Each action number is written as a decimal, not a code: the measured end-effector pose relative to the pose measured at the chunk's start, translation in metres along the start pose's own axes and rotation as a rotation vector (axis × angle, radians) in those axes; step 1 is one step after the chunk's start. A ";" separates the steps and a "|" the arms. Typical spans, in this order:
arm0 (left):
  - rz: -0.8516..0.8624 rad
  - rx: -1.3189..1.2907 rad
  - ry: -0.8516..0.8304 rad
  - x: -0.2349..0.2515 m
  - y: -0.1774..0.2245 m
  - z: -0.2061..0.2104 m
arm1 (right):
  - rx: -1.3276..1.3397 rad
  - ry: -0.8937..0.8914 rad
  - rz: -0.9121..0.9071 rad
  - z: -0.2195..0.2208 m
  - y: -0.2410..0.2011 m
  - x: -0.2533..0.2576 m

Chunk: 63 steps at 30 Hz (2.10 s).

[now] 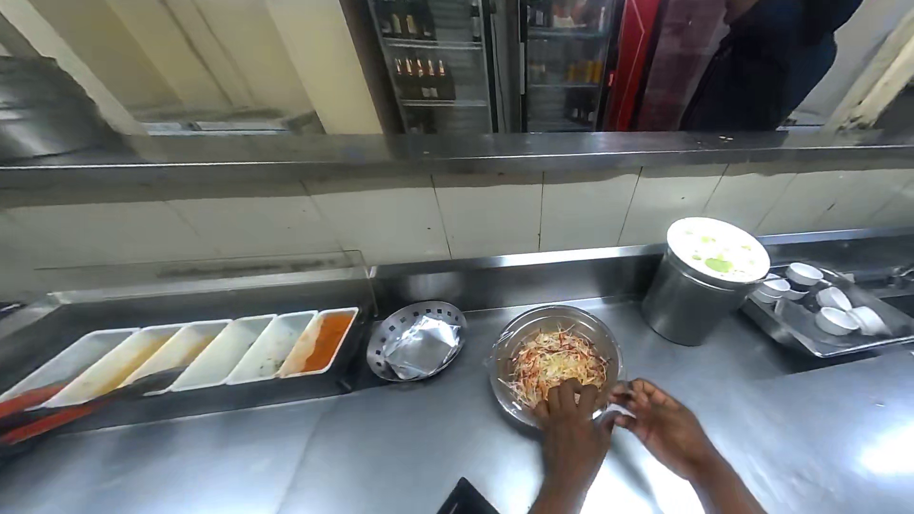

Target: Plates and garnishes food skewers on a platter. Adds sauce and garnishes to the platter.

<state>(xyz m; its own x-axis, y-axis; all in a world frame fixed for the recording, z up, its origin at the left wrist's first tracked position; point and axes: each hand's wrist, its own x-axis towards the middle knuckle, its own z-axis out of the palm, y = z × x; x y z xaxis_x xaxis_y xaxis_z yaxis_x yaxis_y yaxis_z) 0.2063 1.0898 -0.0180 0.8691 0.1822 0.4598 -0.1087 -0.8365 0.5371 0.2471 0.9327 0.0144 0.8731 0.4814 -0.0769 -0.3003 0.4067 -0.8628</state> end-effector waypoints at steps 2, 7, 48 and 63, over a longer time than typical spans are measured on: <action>-0.056 -0.001 -0.166 0.004 0.006 -0.009 | 0.063 -0.011 -0.041 -0.007 0.020 -0.008; -0.208 0.037 -0.871 0.040 0.022 -0.059 | 0.198 0.471 0.076 -0.004 0.037 -0.012; -0.600 -0.078 -0.382 0.147 -0.060 -0.108 | -0.908 0.504 -0.140 0.026 0.006 -0.013; -0.895 -0.179 0.041 -0.141 -0.087 -0.186 | -1.593 -0.159 -0.006 0.068 -0.049 0.051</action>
<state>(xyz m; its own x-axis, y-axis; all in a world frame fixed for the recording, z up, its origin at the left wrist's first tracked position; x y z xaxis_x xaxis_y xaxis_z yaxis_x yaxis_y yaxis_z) 0.0036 1.2334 0.0023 0.6474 0.7456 -0.1580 0.5213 -0.2820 0.8054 0.2806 0.9900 0.0867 0.7954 0.5962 -0.1089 0.4798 -0.7292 -0.4879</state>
